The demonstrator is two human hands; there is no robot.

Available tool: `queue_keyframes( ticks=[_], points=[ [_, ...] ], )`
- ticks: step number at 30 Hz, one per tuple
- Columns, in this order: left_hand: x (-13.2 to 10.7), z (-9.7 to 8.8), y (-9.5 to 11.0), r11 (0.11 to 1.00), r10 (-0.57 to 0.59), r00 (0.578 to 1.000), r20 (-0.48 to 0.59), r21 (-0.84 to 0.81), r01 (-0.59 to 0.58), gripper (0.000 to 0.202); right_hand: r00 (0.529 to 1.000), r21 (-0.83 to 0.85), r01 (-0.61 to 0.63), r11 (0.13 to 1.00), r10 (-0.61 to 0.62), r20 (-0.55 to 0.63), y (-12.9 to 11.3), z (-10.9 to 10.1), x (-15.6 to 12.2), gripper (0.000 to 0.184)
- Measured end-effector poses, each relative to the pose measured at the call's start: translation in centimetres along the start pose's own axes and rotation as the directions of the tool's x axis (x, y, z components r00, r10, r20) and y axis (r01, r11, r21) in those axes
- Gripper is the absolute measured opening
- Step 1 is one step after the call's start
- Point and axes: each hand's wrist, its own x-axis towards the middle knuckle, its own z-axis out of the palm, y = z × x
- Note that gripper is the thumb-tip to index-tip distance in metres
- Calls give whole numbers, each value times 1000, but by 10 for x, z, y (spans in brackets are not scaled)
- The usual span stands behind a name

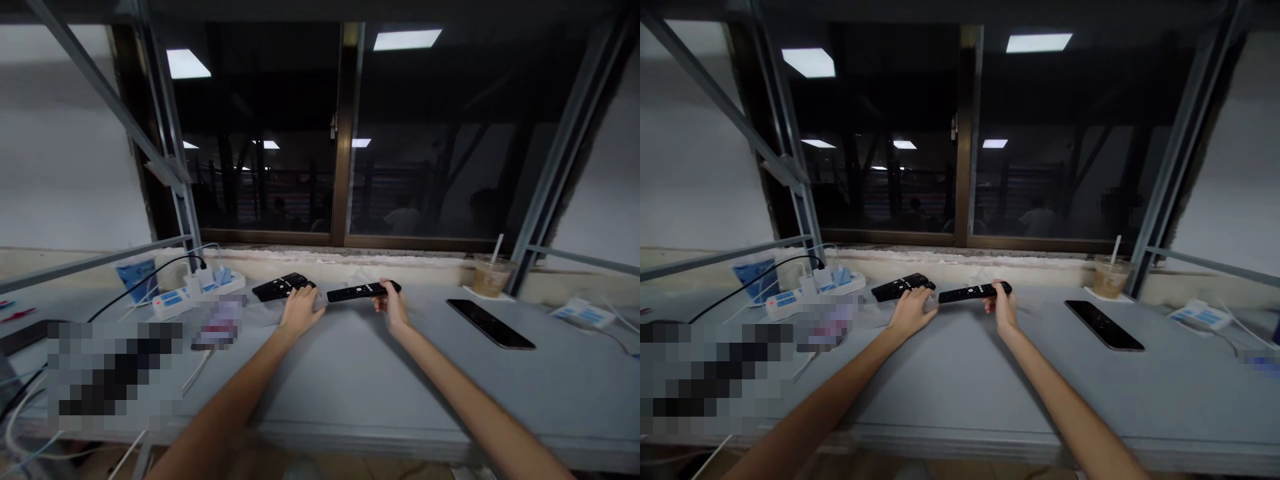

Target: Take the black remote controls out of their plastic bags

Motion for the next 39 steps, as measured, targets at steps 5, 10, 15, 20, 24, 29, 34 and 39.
queue_keyframes(
  ticks=[5, 10, 15, 20, 24, 29, 34, 39],
  points=[
    [-1, -3, 5, 998, 68, 998, -4, -16, -68, 23, 999, -16, -34, 999, 34, 15, -1, 4, -3, 26],
    [-2, -4, 13, 990, 126, 991, 51, -73, -123, 24, 999, -105, 45, 993, -41, 36, -1, 7, -7, 30],
    [-3, 0, 18, 992, 128, 985, 112, -30, -126, 25, 988, -112, 43, 993, -26, 155, 0, 7, -9, 38],
    [-5, -1, 19, 996, 91, 983, 162, -28, -87, 22, 936, -163, -62, 985, 114, 334, 5, 5, -8, 42],
    [-4, -7, 13, 997, 76, 980, 182, -45, -69, 19, 851, -251, -154, 956, 257, 458, 8, 1, -10, 38],
    [-4, -9, 11, 994, 85, 980, 182, -80, -71, 24, 794, -332, -207, 920, 357, 493, 10, 3, -20, 34],
    [-8, -6, 26, 987, 85, 969, 230, -153, -50, 30, 772, -343, -201, 917, 364, 521, 15, 11, -30, 37],
    [-13, -3, 39, 958, 114, 973, 199, -280, -55, 35, 768, -372, -198, 907, 379, 516, 19, 19, -42, 38]
  ],
)
